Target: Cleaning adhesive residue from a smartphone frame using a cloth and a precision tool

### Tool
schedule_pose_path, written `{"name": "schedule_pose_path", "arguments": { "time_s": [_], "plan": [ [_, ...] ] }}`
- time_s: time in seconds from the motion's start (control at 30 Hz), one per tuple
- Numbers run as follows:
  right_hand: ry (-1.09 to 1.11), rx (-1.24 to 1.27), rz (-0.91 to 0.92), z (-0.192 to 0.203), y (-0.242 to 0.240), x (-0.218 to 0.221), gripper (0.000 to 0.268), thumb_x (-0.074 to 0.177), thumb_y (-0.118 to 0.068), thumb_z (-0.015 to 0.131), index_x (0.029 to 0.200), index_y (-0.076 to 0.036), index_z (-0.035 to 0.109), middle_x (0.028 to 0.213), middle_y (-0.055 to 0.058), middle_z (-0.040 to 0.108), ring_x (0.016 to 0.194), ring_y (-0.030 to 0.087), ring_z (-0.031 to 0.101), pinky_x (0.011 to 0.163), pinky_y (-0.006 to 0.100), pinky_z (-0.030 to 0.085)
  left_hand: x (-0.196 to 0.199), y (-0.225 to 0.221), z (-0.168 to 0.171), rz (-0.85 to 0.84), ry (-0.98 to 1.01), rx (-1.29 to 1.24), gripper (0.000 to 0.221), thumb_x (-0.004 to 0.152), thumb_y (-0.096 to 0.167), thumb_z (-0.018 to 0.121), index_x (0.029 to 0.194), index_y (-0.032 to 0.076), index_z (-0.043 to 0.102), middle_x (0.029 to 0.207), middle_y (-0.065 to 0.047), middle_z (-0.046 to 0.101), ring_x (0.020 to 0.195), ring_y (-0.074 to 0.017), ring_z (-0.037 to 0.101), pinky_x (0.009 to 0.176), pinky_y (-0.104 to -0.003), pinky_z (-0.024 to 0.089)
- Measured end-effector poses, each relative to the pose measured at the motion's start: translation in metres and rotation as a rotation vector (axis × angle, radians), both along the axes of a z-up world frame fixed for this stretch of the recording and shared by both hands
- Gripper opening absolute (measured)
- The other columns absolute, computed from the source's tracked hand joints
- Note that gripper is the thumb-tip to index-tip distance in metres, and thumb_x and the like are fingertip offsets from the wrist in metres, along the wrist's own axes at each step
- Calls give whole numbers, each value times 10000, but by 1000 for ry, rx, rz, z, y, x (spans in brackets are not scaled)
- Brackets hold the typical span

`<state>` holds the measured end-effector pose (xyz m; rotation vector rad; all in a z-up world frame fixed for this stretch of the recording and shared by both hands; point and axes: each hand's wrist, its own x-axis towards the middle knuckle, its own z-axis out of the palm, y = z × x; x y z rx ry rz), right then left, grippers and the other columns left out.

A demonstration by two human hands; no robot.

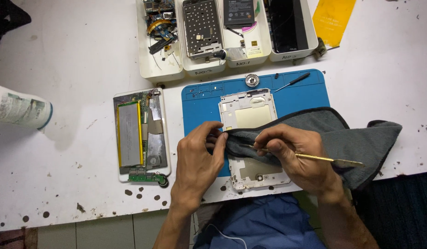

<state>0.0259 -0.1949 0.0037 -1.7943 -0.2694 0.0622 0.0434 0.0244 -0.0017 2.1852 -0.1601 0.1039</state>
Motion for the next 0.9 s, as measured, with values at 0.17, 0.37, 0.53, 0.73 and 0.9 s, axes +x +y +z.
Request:
{"name": "schedule_pose_path", "arguments": {
  "time_s": [0.17, 0.37, 0.53, 0.73, 0.9],
  "plan": [
    [-21, 74, 31, -2, -10, 4, 361, 939, -364, 637, 968, -13, 720, 671, 74, 716, 585, 120, 653, 550, 235, 566, -3, 5, 6, -19, 4, -114, 178, 908, 66, 698, 1075, 9, 707, 853, -170, 756, 749, -292, 786, 657, -352, 684],
    [-112, -223, 1, -2, -26, 2, 675, 834, -284, 737, 1375, 3, 452, 411, -24, 611, 321, 57, 493, 373, 204, 481, -19, 11, 6, -121, 12, -116, 242, 877, 25, 731, 1116, 2, 704, 910, -162, 766, 815, -280, 786, 724, -369, 663],
    [-52, -143, 1, -16, -34, -18, 761, 924, -336, 622, 1578, -105, 310, 515, -18, 634, 401, 50, 527, 410, 204, 503, -22, 12, 0, -108, 7, -61, 234, 907, 101, 732, 1133, 54, 700, 970, -80, 771, 864, -182, 777, 800, -304, 646],
    [-114, 73, -224, -18, -34, -32, 455, 1015, -323, 525, 1294, 31, 584, 608, 82, 567, 498, 119, 496, 486, 210, 403, -23, 8, -3, -59, -1, -60, 249, 925, 84, 704, 1172, 55, 680, 949, -84, 749, 831, -182, 760, 758, -285, 675],
    [-149, 102, -223, -14, -23, -32, 549, 1101, -249, 430, 1612, -106, 289, 827, 117, 721, 498, 83, 454, 556, 213, 445, -29, 6, -6, -54, -27, -60, 243, 906, 81, 706, 1148, 56, 696, 926, -83, 759, 782, -178, 759, 735, -284, 659]
  ]
}}
